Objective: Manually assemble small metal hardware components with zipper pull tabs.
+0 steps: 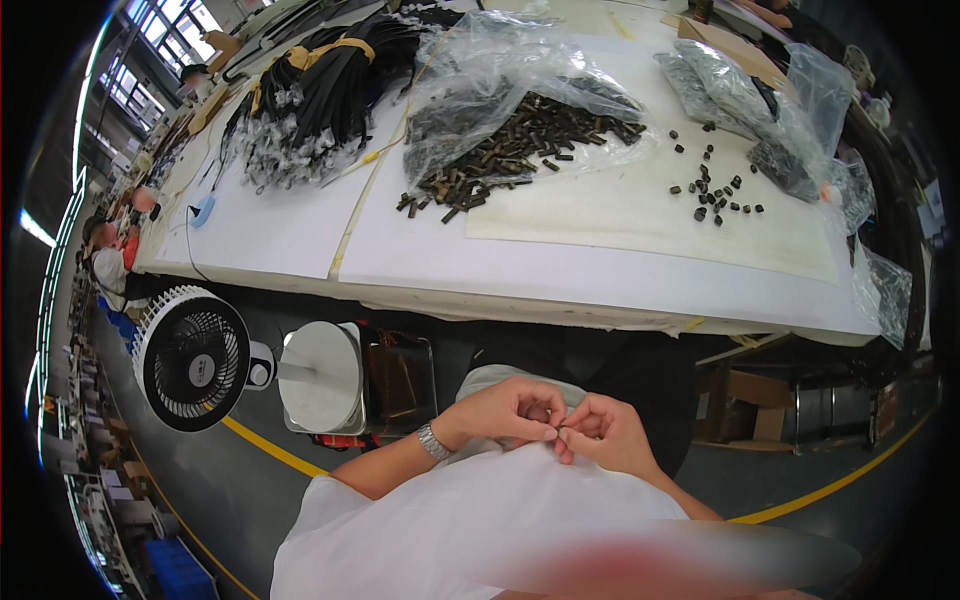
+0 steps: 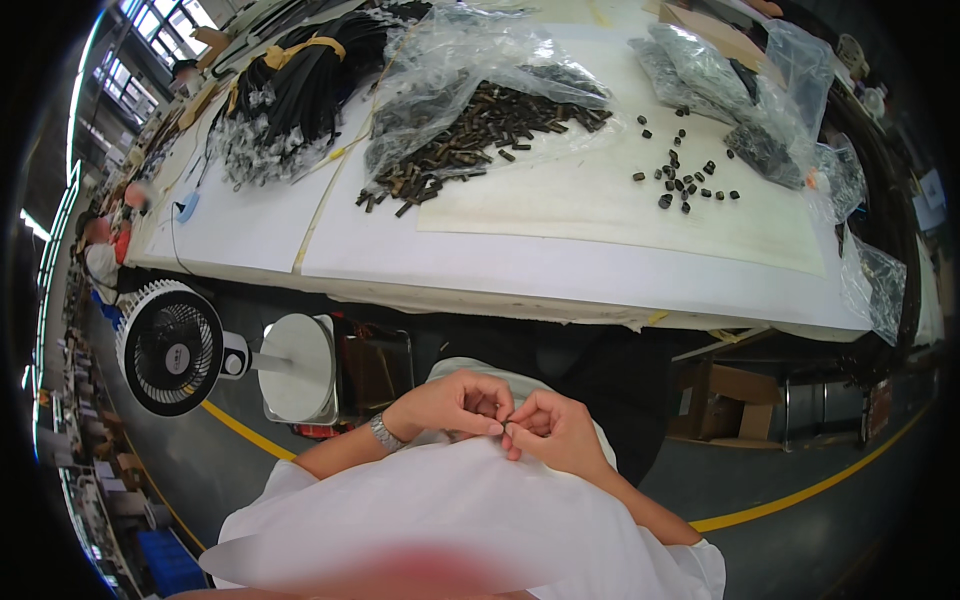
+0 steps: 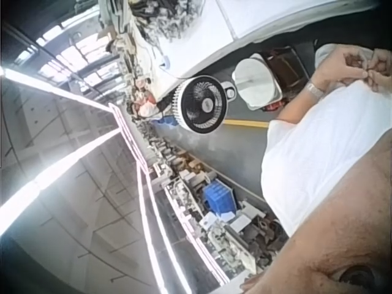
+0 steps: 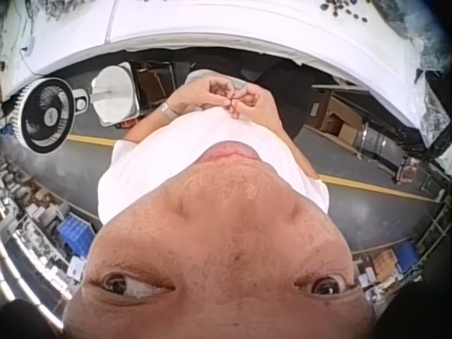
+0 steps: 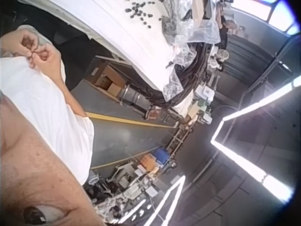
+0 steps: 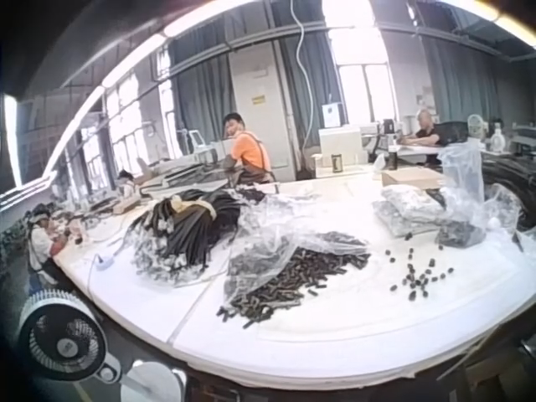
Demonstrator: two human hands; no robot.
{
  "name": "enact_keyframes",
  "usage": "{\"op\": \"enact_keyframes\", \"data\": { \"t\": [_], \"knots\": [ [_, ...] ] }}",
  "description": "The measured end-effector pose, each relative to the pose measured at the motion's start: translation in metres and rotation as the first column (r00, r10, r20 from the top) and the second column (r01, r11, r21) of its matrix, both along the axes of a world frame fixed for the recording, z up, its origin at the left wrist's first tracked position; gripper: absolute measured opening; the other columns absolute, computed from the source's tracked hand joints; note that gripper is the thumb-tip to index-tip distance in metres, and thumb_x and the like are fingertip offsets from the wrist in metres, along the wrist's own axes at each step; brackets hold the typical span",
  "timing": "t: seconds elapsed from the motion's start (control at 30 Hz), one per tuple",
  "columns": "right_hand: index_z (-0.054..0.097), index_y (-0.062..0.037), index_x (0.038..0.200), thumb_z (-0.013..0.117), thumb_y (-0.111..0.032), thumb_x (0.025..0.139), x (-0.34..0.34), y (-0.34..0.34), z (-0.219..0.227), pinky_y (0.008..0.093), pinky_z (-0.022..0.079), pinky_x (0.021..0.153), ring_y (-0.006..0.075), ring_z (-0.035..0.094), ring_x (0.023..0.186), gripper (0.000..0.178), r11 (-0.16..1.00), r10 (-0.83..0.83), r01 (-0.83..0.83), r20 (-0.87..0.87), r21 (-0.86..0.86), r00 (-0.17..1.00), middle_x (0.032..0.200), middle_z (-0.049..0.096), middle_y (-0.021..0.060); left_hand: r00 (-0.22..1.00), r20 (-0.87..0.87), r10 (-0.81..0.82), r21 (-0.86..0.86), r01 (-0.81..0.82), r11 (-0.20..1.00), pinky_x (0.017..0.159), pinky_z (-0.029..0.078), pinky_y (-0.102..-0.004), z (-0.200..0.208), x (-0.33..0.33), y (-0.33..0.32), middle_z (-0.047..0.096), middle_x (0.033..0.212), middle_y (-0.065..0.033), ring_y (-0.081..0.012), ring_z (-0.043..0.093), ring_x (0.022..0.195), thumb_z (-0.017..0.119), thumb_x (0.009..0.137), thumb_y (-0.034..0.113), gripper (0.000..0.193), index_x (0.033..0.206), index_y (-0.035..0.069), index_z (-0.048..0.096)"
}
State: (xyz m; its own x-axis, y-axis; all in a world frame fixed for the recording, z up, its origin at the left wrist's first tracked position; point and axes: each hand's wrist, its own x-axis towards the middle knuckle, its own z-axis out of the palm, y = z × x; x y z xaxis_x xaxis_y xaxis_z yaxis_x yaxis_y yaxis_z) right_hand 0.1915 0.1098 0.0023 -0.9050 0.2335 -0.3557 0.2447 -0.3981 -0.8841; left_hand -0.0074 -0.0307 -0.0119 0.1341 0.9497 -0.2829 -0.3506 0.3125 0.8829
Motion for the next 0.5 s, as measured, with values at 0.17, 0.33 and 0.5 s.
{"op": "enact_keyframes", "data": {
  "t": [0.17, 0.33, 0.5],
  "knots": [
    [0.065, 0.0031, 0.097, 0.072, 0.002, 0.094, 0.003, -0.002, 0.003, 0.027, 0.059, 0.073, 0.0144, 0.075, 0.076, 0.007, 0.999, 0.006, -0.006, -0.004, 0.034, 1.0, 0.086, 0.077, 0.0116, 0.989, -0.03, -0.143, -0.031, 0.142, 0.989, 0.048, 0.033, -0.0188, 0.013, -0.006, 0.006, 0.061, 0.072, 0.0075, 0.0016, 0.047, 0.057, 0.073, 0.097, 0.012, 0.01, 0.095, 0.008, 0.064],
    [0.066, 0.003, 0.095, 0.071, 0.003, 0.092, 0.004, -0.003, 0.002, 0.0276, 0.06, 0.072, 0.0153, 0.077, 0.076, 0.006, 0.987, -0.053, 0.05, 0.012, 0.151, 0.999, 0.085, 0.078, 0.0115, 0.981, -0.188, -0.044, -0.018, 0.042, 0.999, 0.05, 0.032, -0.0212, 0.021, 0.005, 0.016, 0.057, 0.069, 0.0073, 0.0004, 0.046, 0.058, 0.071, 0.092, 0.01, 0.009, 0.089, 0.008, 0.063],
    [0.065, 0.0033, 0.094, 0.071, 0.002, 0.092, -0.006, -0.003, 0.003, 0.0279, 0.06, 0.071, 0.0161, 0.078, 0.076, 0.007, 0.934, -0.082, 0.078, -0.001, 0.349, 0.997, 0.083, 0.078, 0.012, 0.834, -0.53, 0.155, 0.191, -0.061, 0.98, 0.052, 0.035, -0.0255, 0.012, 0.016, 0.021, 0.055, 0.067, 0.0036, -0.0047, 0.047, 0.06, 0.07, 0.085, 0.007, 0.011, 0.084, 0.005, 0.06]
  ]
}}
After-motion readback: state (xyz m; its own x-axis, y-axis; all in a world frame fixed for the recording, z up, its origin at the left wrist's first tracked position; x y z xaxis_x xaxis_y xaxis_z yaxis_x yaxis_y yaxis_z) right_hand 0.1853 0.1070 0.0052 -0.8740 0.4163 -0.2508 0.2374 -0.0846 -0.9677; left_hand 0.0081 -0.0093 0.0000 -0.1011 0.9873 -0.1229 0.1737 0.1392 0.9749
